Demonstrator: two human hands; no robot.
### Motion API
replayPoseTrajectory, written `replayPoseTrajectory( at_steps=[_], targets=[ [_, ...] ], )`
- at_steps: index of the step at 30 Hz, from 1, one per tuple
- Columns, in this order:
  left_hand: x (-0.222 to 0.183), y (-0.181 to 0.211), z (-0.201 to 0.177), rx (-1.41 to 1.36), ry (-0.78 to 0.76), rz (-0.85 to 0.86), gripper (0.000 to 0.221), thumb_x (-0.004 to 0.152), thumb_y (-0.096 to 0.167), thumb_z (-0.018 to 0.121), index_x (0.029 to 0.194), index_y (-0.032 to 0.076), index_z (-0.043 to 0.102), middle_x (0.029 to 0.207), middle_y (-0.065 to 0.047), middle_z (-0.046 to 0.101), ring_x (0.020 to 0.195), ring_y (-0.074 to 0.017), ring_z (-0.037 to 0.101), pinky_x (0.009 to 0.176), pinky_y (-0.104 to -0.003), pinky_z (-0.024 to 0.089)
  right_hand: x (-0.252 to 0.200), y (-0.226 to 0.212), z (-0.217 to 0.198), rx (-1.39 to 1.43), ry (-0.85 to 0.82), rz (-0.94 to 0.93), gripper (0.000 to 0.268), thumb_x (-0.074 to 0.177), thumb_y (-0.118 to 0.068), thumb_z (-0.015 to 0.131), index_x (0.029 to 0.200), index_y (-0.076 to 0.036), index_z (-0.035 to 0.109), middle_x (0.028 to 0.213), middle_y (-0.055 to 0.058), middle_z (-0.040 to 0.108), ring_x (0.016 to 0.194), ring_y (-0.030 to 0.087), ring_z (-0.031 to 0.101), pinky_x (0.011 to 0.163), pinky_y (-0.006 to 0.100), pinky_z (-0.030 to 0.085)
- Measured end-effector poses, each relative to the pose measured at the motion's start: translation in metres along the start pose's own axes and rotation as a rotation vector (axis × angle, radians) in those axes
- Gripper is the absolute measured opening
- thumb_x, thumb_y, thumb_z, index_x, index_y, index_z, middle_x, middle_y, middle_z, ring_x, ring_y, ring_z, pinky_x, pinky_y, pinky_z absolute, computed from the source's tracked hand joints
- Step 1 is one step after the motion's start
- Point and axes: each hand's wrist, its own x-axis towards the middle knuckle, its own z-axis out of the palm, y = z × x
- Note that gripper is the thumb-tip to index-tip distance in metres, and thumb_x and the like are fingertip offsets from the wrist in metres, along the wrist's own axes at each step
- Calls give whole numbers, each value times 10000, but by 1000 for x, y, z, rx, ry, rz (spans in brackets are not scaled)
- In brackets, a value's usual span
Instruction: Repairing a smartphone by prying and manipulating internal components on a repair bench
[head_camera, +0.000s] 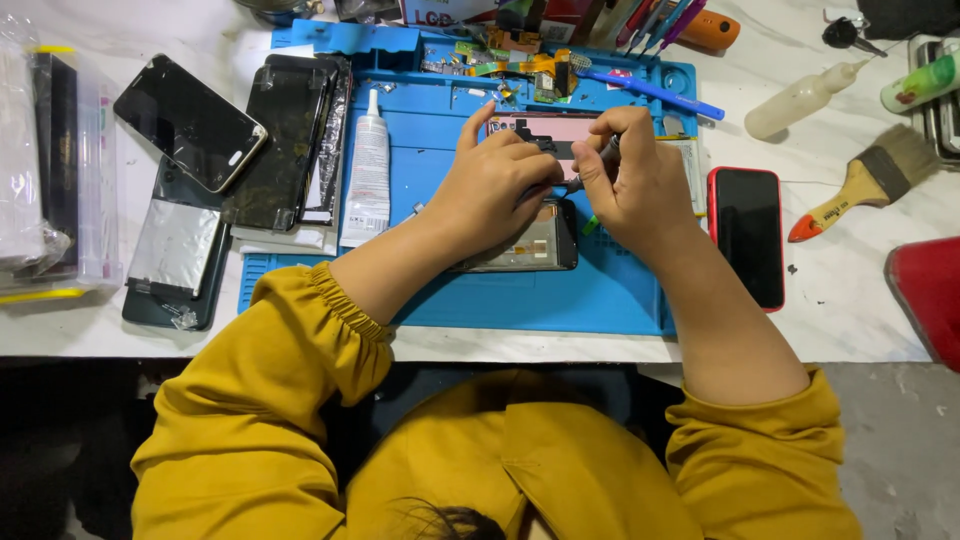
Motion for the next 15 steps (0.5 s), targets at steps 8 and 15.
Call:
replayPoseTrajectory(
  at_steps=[8,15],
  targets=[
    [-3,1,-3,32,-68,-3,122,845,174,787,942,196,717,832,-4,703,921,-232,661,1148,-673,194,-1,0,-4,-12,16,2,123,1114,-82,595,1132,-20,491,803,138,723,609,319,692,562,377,564],
    [-2,6,-7,55,-115,17,111,857,221,786,941,195,719,839,-1,704,923,-225,656,1140,-694,171,0,1,-6,-113,-2,-26,92,1104,-80,591,1091,-43,509,748,100,712,590,309,697,529,356,555]
  ],
)
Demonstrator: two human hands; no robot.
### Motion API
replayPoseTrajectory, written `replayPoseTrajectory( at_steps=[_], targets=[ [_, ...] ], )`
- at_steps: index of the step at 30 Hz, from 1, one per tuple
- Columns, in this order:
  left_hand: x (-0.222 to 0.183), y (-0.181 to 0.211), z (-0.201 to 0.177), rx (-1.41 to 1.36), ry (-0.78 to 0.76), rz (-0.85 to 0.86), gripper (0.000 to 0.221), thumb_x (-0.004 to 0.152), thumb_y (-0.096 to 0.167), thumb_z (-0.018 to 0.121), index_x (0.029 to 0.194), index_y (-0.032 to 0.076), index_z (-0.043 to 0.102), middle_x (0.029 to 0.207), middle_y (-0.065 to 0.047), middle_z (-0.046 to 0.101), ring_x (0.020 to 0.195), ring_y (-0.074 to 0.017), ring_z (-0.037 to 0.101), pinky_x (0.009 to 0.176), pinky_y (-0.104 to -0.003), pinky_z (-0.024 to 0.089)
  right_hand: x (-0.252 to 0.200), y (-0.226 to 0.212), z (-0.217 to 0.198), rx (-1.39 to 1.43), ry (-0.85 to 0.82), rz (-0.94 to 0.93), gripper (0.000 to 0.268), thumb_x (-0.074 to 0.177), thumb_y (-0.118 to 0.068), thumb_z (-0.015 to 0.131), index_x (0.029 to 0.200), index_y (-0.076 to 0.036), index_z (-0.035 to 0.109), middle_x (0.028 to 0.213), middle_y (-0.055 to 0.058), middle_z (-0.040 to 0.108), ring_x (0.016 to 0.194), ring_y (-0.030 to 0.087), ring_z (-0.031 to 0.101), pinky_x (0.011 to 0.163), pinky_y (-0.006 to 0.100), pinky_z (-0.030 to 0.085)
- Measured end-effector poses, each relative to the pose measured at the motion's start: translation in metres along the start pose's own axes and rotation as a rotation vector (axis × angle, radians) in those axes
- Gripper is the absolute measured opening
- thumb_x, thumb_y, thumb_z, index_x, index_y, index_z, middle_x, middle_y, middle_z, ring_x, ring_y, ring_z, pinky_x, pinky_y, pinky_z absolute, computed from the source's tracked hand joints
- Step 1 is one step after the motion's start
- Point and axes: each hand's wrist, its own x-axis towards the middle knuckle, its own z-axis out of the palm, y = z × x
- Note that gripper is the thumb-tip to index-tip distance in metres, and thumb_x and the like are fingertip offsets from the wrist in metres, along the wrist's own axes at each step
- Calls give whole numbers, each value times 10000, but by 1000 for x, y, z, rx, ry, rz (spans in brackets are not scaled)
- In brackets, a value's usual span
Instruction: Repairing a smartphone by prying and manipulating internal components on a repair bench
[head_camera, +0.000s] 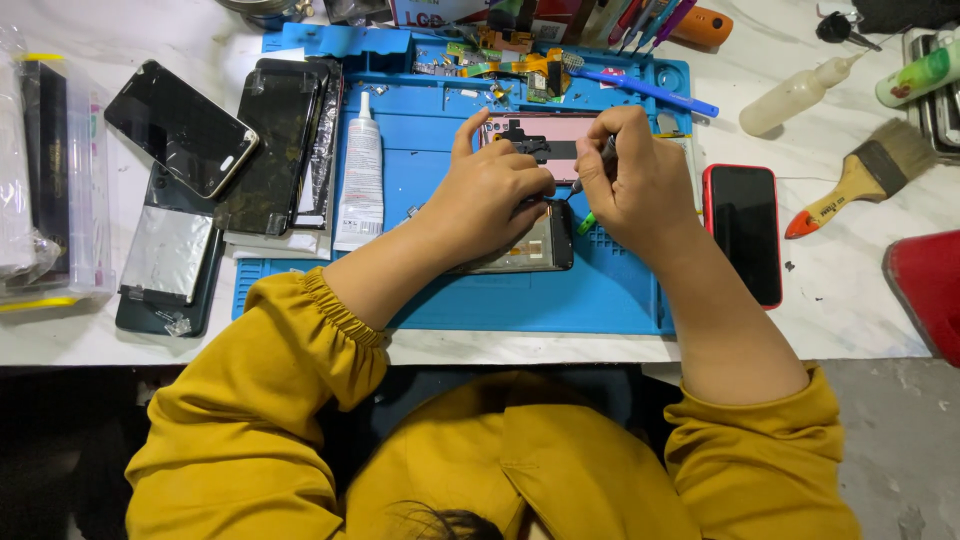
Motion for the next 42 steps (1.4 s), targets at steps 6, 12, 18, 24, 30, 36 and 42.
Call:
replayPoseTrajectory(
  at_steps=[6,12,18,24,30,36,42],
  targets=[
    [3,3,-10,43,-73,33,113,883,249,765,913,189,675,811,42,668,870,-272,616,1126,-694,189,-3,-3,-2,-36,-137,114,145,1087,-78,602,1139,-22,478,877,119,620,639,278,626,546,372,448],
    [4,4,-12,5,-81,21,109,875,238,779,907,186,689,799,37,665,880,-264,623,1131,-711,159,-1,-4,-2,-34,-126,108,141,1104,-97,603,1126,-38,476,829,81,598,603,243,602,534,358,433],
    [3,4,-12,10,-79,16,86,896,244,758,908,190,692,806,50,662,897,-255,617,1139,-695,147,-1,-4,0,-28,-111,100,113,1092,-110,585,1122,-62,487,724,42,598,562,243,587,508,359,399],
    [-5,-13,8,49,4,46,167,859,286,802,969,204,706,882,3,690,924,-214,630,1149,-668,165,3,-1,7,-112,31,-125,120,1043,-180,627,993,-150,522,587,34,586,557,266,677,572,329,559],
    [-5,-12,8,50,65,62,164,852,296,774,902,177,673,883,-10,692,918,-218,624,1156,-648,173,8,-19,1,-42,27,-170,113,1015,-175,610,949,-137,527,620,78,572,593,313,672,552,386,554],
    [-7,-13,17,45,82,66,158,823,251,768,846,142,656,867,-13,681,922,-219,620,1157,-659,193,7,-20,0,-35,-1,-182,97,1007,-171,604,952,-135,532,646,78,569,601,303,673,554,387,555],
    [-8,-14,14,22,88,36,122,823,216,762,854,130,683,853,-18,691,905,-219,627,1158,-644,187,10,-23,-2,-22,-15,-194,114,1020,-176,592,939,-140,520,604,40,509,533,269,632,511,346,529]
  ],
)
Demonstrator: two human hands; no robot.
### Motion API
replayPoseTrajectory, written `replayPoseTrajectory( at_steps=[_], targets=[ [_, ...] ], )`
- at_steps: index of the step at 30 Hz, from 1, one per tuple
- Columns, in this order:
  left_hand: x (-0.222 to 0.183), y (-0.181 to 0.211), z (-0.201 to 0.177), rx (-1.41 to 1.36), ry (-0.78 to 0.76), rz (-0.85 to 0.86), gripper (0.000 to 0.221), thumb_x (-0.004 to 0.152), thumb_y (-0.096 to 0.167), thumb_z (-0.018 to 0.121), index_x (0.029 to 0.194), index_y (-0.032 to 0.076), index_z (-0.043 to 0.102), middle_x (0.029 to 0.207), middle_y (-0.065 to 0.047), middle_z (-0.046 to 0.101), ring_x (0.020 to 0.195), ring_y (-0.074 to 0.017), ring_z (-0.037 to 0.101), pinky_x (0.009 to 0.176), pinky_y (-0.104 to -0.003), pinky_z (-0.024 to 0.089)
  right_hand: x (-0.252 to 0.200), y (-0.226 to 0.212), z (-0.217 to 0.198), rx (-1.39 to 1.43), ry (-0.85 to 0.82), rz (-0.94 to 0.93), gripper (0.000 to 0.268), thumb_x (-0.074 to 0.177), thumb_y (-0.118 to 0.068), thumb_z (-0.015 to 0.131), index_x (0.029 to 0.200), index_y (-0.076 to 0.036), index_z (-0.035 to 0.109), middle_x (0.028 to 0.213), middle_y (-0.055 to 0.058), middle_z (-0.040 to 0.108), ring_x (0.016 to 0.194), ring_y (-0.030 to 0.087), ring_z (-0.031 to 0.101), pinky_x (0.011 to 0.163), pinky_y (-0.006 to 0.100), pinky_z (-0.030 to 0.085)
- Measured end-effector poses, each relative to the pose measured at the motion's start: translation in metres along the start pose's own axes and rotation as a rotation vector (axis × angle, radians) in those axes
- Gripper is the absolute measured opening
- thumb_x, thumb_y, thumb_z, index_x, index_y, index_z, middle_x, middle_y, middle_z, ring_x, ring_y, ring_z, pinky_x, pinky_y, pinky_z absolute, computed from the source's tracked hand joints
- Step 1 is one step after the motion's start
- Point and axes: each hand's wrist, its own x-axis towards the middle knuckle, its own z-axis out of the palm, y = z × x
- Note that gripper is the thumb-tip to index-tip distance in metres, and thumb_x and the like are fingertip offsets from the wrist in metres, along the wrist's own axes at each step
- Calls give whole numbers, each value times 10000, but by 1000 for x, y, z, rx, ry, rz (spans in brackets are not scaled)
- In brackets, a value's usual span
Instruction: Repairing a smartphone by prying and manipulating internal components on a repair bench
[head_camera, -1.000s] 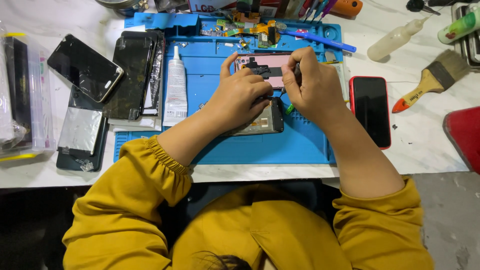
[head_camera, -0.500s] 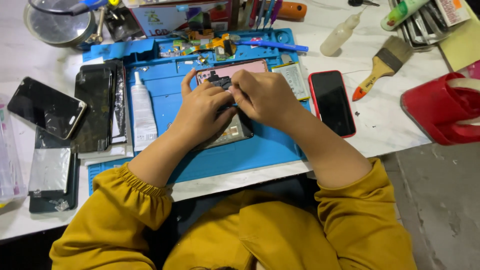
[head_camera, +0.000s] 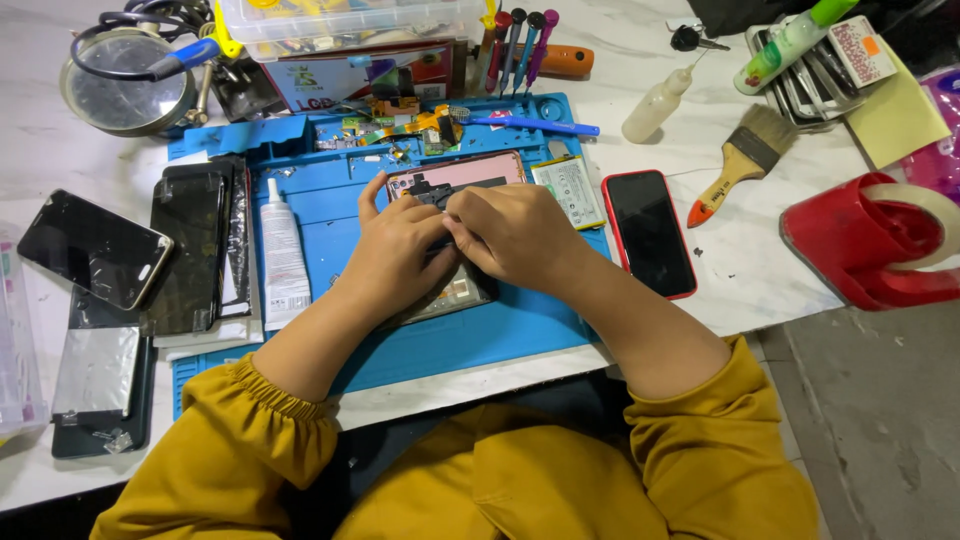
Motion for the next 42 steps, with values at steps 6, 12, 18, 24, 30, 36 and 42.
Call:
replayPoseTrajectory(
  at_steps=[6,12,18,24,30,36,42],
  targets=[
    [0,0,2,-6,-18,-8,104,823,213,758,861,125,716,850,-20,705,913,-220,637,1157,-646,175,0,0,-1,-35,-28,-18,108,1027,-173,589,959,-134,515,605,36,494,524,259,632,498,342,525],
    [4,5,-2,1,21,13,125,808,212,767,860,118,702,836,-26,690,889,-221,628,1155,-639,195,1,-1,-1,-31,-21,-14,107,1020,-185,599,956,-143,524,595,27,478,501,244,612,484,328,514],
    [4,5,-3,8,44,22,118,806,206,755,861,129,686,823,-23,677,887,-218,631,1155,-623,210,0,-1,0,-37,-26,-7,103,1029,-203,593,967,-147,532,595,15,477,502,234,610,491,316,519],
    [5,3,-3,1,57,9,170,817,229,774,951,135,726,849,-16,696,893,-214,639,1154,-638,198,-2,2,2,-45,-9,3,87,1011,-177,628,967,-148,559,600,-1,481,515,220,611,513,305,522],
    [7,9,-10,-12,33,-30,142,848,271,760,951,186,710,843,2,688,887,-206,630,1147,-663,182,-8,7,-1,-153,11,46,98,1029,-182,621,942,-166,578,608,-24,472,518,192,593,529,287,522],
    [7,10,-12,-3,1,-53,140,857,253,776,963,193,707,839,5,684,883,-212,630,1139,-672,176,-6,10,-8,-229,-42,137,150,1040,-215,669,1016,-132,547,632,12,596,555,209,663,542,335,542],
    [6,10,-12,3,-26,-71,144,857,251,784,959,186,706,839,-1,685,889,-219,634,1135,-684,170,-4,8,-16,-204,-92,193,182,1072,-221,660,1033,-111,519,612,26,620,537,217,668,533,328,530]
  ],
)
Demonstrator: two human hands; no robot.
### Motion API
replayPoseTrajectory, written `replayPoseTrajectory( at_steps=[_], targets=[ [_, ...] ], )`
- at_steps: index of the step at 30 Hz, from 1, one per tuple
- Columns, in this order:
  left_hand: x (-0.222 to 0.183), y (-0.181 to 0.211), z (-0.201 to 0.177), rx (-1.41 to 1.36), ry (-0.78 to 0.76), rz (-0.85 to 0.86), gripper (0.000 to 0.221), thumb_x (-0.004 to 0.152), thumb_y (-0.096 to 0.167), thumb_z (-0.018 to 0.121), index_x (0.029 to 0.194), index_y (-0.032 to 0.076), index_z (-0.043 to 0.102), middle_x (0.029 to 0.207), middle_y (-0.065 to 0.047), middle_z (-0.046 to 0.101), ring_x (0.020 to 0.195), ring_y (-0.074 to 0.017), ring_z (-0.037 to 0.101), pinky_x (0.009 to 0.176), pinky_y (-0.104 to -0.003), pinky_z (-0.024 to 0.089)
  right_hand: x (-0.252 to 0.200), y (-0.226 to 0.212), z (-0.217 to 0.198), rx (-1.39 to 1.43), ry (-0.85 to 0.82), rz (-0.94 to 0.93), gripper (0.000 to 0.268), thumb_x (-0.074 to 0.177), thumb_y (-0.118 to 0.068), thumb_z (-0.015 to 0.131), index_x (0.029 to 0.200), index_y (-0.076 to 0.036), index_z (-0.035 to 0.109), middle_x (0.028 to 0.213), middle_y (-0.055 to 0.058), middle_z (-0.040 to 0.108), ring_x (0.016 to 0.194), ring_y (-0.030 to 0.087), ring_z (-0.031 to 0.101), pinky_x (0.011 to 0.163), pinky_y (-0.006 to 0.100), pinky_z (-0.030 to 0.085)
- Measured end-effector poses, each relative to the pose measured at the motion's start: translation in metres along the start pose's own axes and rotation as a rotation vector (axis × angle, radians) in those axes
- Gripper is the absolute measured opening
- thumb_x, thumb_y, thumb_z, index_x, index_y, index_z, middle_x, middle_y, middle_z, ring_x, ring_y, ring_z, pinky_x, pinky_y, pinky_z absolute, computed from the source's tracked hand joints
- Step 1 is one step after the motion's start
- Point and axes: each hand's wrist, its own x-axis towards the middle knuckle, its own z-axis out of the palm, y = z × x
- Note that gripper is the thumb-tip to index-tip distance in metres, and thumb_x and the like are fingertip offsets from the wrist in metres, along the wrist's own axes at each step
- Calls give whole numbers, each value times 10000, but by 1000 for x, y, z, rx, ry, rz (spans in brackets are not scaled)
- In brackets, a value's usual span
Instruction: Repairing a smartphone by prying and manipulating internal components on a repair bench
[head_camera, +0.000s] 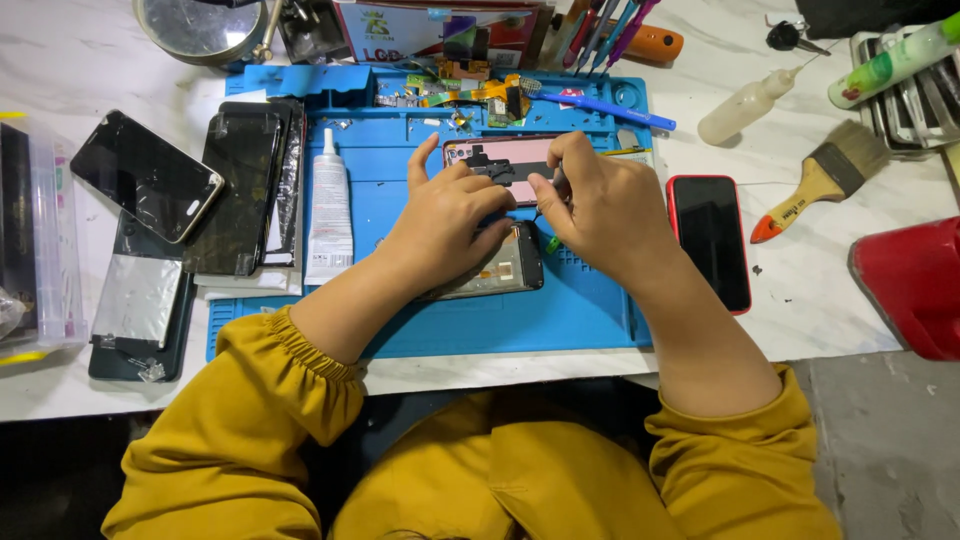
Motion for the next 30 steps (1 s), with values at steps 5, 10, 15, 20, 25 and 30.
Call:
replayPoseTrajectory(
  at_steps=[5,10,15,20,25,30],
  targets=[
    [-1,-2,1,-1,-29,3,153,862,249,787,977,189,706,856,-4,689,904,-224,638,1135,-690,156,-3,-1,1,-64,-32,-15,145,1070,-205,644,1053,-127,523,603,3,618,528,185,661,529,290,517],
    [0,1,-3,-10,-45,2,159,855,242,789,978,185,706,861,-8,694,918,-229,647,1134,-692,150,-1,0,-1,-72,-47,-17,133,1074,-182,643,1057,-123,525,594,4,622,511,176,651,519,274,508],
    [0,2,-5,-10,-53,10,140,872,237,777,980,179,709,861,-13,694,916,-235,647,1132,-693,145,-1,0,-2,-75,-36,-17,128,1070,-161,640,1054,-113,522,570,-1,599,490,177,629,509,268,491],
    [0,2,-4,-18,-54,14,142,874,237,779,982,175,711,864,-17,697,915,-240,649,1130,-698,139,0,0,-1,-48,-33,-17,130,1070,-147,645,1056,-111,522,570,2,606,491,171,629,508,263,490],
    [1,2,-6,-25,-50,16,145,869,229,787,979,175,710,857,-11,695,919,-239,651,1131,-697,138,0,1,0,-53,-18,-29,136,1071,-157,652,1057,-118,523,556,-9,593,475,161,613,502,245,476],
    [1,3,-6,-24,-51,13,138,872,227,786,976,176,712,855,-15,697,920,-238,654,1134,-694,136,-1,0,0,-33,-28,-33,135,1055,-141,661,1050,-121,528,562,4,592,470,171,606,499,253,475]
  ],
)
